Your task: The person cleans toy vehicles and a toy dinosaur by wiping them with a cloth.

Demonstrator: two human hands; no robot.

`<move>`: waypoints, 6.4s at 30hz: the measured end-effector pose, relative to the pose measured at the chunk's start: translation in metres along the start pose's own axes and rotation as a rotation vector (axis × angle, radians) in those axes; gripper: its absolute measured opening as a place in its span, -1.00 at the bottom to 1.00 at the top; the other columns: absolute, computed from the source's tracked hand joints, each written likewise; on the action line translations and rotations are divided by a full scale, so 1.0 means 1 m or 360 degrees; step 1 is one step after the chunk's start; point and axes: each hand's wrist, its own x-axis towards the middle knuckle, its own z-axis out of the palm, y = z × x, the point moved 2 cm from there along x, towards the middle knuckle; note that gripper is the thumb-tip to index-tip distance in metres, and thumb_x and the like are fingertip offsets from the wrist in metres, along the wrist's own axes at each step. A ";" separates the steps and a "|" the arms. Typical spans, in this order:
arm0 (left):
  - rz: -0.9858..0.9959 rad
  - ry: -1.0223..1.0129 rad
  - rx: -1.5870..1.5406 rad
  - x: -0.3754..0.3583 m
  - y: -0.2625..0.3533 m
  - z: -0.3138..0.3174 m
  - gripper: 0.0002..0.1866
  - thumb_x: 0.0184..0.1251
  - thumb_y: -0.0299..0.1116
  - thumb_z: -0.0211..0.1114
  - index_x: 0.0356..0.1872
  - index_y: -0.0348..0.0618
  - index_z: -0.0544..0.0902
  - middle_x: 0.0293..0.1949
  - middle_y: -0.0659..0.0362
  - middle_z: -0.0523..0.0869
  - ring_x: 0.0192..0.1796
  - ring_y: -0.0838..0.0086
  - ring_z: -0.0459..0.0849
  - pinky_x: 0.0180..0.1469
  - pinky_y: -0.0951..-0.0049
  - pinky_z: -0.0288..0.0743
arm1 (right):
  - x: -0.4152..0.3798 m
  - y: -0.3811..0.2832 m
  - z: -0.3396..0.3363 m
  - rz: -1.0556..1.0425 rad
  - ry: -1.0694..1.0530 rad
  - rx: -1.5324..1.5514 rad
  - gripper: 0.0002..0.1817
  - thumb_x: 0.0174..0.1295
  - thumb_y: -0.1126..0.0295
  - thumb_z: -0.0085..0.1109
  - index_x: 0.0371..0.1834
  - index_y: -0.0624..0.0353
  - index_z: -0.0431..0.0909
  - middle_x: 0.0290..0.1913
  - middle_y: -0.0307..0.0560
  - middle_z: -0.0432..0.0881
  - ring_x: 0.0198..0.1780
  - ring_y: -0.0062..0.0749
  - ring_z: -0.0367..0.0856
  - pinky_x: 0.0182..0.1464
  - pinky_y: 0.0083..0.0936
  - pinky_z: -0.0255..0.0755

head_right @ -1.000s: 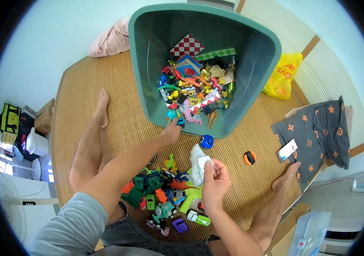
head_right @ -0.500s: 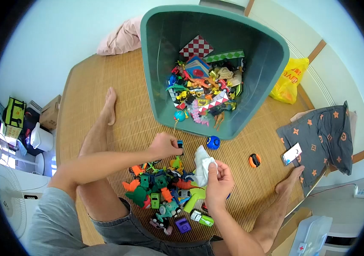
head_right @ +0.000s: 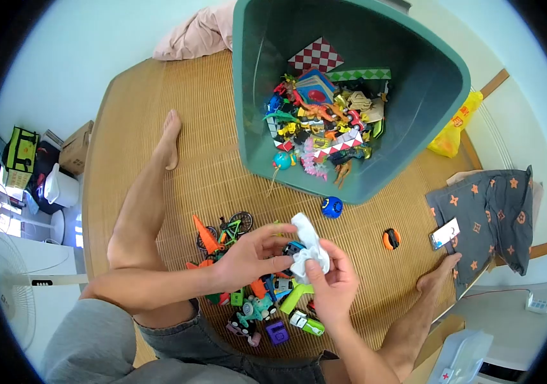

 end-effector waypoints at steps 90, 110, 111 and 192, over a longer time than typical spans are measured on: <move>-0.0374 -0.0016 -0.0320 -0.004 -0.012 0.005 -0.60 0.47 -0.36 0.06 0.21 -0.38 0.38 0.05 0.04 0.58 0.02 0.35 0.64 0.14 0.36 0.52 | -0.001 0.023 -0.014 0.0149 0.0262 0.0308 -0.78 0.30 0.32 0.21 -0.19 0.28 0.52 -0.33 -0.21 0.63 -0.36 -0.69 0.52 -0.28 -0.70 0.45; -0.0308 -0.0060 -0.0272 -0.006 -0.009 0.003 -0.61 0.32 -0.55 0.07 0.19 -0.28 0.38 0.03 0.13 0.53 0.07 0.42 0.56 0.10 0.35 0.48 | -0.004 0.026 -0.011 0.0186 -0.0086 0.0061 -0.81 0.28 0.42 0.22 -0.11 0.27 0.56 -0.22 -0.21 0.63 -0.24 -0.66 0.55 -0.15 -0.66 0.47; -0.0303 -0.0057 -0.0279 -0.006 -0.010 0.004 -0.61 0.32 -0.55 0.08 0.18 -0.28 0.38 0.03 0.13 0.53 0.06 0.42 0.56 0.09 0.36 0.48 | -0.003 0.028 -0.013 0.0196 0.0013 0.0091 -0.80 0.28 0.42 0.22 -0.10 0.27 0.55 -0.21 -0.21 0.63 -0.23 -0.65 0.55 -0.15 -0.65 0.47; 0.0007 0.0042 0.0600 -0.009 -0.005 0.005 -0.58 0.05 -0.61 0.38 0.00 -0.34 0.54 -0.06 0.20 0.61 -0.01 0.57 0.60 0.08 0.51 0.55 | -0.008 0.012 -0.002 0.0210 -0.0302 0.0115 -0.66 0.22 0.44 0.28 0.05 0.22 0.51 -0.20 -0.26 0.61 -0.21 -0.69 0.53 -0.13 -0.69 0.46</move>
